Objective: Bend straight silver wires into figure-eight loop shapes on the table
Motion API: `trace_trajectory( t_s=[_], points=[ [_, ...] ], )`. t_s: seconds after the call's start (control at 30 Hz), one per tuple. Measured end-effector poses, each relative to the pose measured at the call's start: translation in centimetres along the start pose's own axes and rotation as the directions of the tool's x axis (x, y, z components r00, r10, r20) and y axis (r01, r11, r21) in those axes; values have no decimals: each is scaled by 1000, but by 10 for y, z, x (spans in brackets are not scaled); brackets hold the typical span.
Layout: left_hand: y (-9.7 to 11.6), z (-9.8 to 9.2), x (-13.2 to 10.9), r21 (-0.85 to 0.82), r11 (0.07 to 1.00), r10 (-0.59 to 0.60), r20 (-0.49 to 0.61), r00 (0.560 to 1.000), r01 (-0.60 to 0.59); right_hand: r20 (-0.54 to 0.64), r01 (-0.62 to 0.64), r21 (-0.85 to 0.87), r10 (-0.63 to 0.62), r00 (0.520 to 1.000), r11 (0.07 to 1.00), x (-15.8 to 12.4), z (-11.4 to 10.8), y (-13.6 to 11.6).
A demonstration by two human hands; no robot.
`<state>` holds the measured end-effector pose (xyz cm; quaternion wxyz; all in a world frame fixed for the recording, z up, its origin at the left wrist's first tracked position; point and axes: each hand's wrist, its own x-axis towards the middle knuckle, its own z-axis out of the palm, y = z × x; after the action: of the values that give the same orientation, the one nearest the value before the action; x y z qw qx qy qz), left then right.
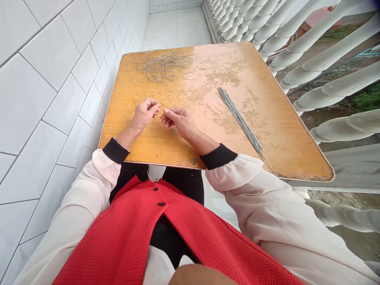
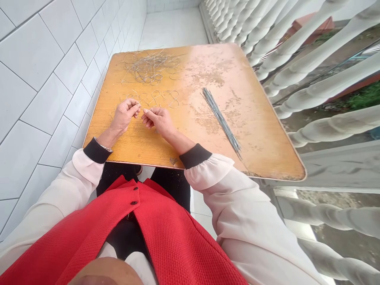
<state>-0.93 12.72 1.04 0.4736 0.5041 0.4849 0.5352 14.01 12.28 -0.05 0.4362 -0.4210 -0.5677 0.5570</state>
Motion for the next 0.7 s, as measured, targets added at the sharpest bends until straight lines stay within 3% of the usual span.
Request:
trace_trajectory(
  t_s=[0.13,0.33,0.5,0.7],
  points=[
    [-1,-3,3,-20,1000,10,-23,1000,-10,74,-39,36,37,997,999,1,-2,5],
    [0,-2,1,-1,1000,17,-4,1000,-17,107,-77,-46,81,991,996,4,-1,8],
    [4,-6,0,2,998,-59,39,998,59,165,-129,-54,136,977,990,2,-4,4],
    [7,-14,-1,-10,994,-103,160,982,106,72,-60,-6,61,996,998,1,-11,-4]
  ],
)
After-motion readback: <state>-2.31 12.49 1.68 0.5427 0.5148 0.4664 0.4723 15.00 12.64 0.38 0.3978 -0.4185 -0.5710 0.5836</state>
